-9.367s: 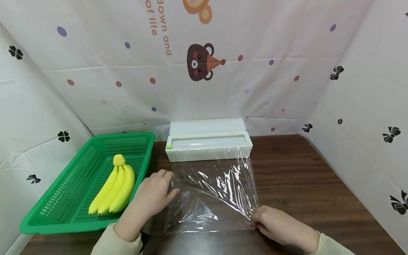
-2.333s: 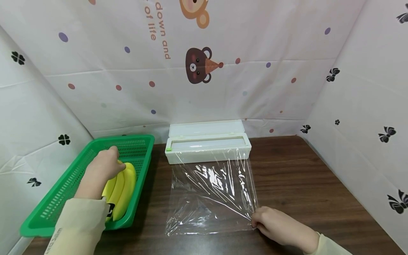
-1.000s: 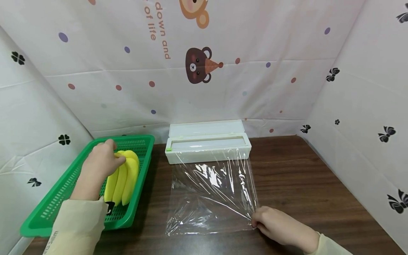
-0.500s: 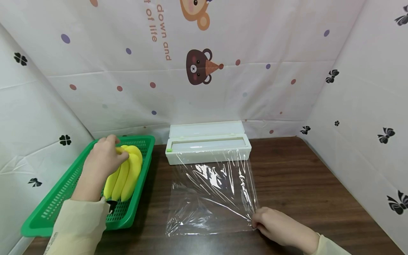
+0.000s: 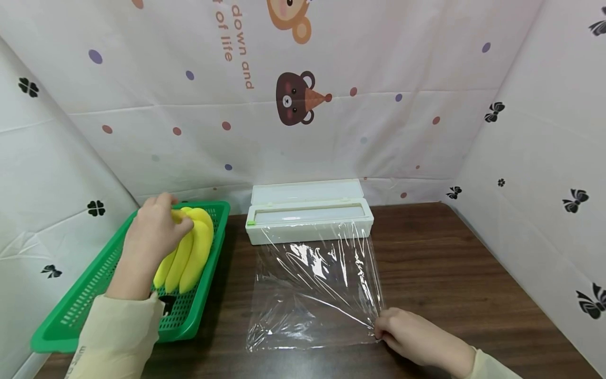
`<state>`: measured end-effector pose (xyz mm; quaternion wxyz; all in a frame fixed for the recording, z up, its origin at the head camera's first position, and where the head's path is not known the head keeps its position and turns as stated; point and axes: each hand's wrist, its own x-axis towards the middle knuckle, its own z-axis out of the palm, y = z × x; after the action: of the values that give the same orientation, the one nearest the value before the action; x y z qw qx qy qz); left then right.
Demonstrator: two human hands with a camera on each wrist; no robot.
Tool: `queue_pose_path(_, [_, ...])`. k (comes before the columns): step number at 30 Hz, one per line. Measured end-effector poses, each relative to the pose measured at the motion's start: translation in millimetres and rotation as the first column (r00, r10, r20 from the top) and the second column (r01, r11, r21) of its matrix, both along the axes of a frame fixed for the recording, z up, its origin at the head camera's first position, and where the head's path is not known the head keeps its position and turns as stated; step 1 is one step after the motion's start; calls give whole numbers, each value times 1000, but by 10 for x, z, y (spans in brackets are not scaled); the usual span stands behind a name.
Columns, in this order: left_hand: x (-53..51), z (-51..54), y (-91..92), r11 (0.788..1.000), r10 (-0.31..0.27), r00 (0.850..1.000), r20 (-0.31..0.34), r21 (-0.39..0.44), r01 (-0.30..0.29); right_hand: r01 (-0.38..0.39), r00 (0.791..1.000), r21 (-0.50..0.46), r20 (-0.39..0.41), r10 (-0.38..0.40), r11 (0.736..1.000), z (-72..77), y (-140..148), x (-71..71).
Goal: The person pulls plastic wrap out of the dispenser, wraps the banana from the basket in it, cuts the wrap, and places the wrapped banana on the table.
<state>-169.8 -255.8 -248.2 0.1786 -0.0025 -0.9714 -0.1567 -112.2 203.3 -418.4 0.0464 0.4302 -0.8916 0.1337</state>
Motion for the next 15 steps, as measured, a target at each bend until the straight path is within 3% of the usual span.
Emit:
queue_pose_path(6, [13,35,41,1000,-5,998,-57,-2,5,13,1000,6,15,-13,1000,5,0,-2])
queue_pose_path(15, [32,80,95,1000,-13,996,-91,4,13,8,1000,8,9,-8,1000,3,1,2])
